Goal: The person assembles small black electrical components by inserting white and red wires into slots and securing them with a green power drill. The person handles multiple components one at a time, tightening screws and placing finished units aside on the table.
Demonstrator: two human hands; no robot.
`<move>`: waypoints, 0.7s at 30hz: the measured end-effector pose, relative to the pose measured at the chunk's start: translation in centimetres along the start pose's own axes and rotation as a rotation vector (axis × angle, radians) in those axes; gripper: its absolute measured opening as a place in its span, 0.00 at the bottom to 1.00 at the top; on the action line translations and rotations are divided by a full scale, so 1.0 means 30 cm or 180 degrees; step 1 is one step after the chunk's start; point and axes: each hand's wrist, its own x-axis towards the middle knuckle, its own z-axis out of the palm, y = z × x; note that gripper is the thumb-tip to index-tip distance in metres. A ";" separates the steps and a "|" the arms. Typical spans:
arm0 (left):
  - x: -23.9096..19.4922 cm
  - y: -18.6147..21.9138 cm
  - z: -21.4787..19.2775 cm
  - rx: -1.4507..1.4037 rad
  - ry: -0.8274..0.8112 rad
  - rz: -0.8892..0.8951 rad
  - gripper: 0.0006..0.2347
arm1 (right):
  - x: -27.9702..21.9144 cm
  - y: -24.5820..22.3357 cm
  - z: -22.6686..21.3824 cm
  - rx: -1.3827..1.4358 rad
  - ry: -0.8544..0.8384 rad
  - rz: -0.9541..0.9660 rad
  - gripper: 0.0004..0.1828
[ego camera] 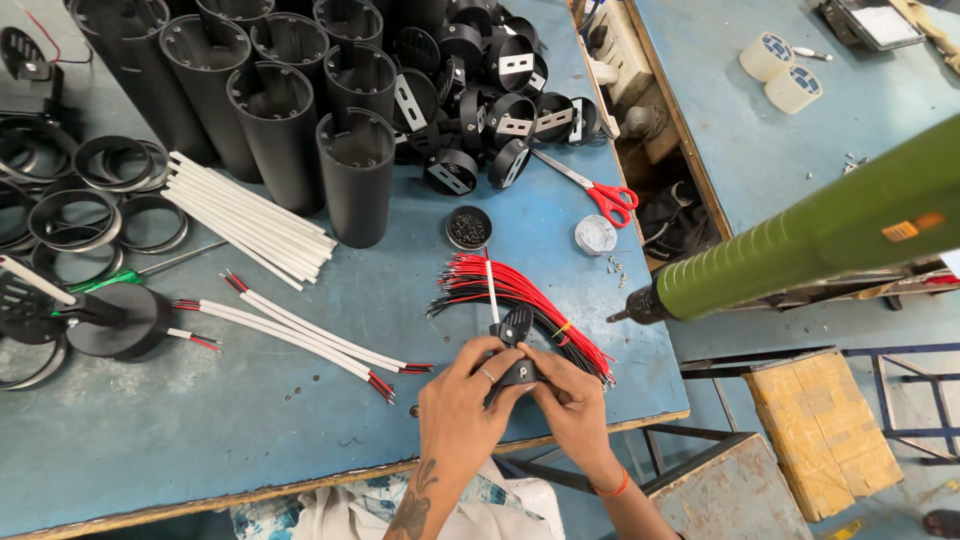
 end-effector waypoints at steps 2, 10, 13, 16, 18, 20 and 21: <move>-0.010 -0.010 0.005 -0.0083 0.0064 0.0091 0.12 | 0.005 -0.018 0.001 -0.0034 -0.0048 0.0014 0.29; -0.010 -0.008 0.011 -0.0211 0.0153 -0.0004 0.10 | 0.043 -0.255 -0.108 0.0328 0.1224 -0.1060 0.21; -0.009 -0.008 0.016 -0.0245 0.0058 -0.0104 0.10 | 0.170 -0.373 -0.168 0.0436 0.1380 -0.1774 0.33; -0.004 -0.009 0.027 -0.0282 0.0148 0.0387 0.10 | 0.285 -0.487 -0.200 0.0648 0.0668 -0.2124 0.44; -0.007 -0.001 0.041 -0.0272 0.0182 0.0737 0.12 | 0.345 -0.545 -0.201 0.0988 0.0137 -0.2053 0.46; -0.010 0.001 0.049 -0.0313 0.0136 0.0618 0.12 | 0.363 -0.574 -0.186 0.1260 -0.0082 -0.1952 0.45; -0.010 -0.002 0.050 -0.0336 0.0113 0.0553 0.12 | 0.369 -0.578 -0.176 0.1364 -0.0031 -0.1889 0.44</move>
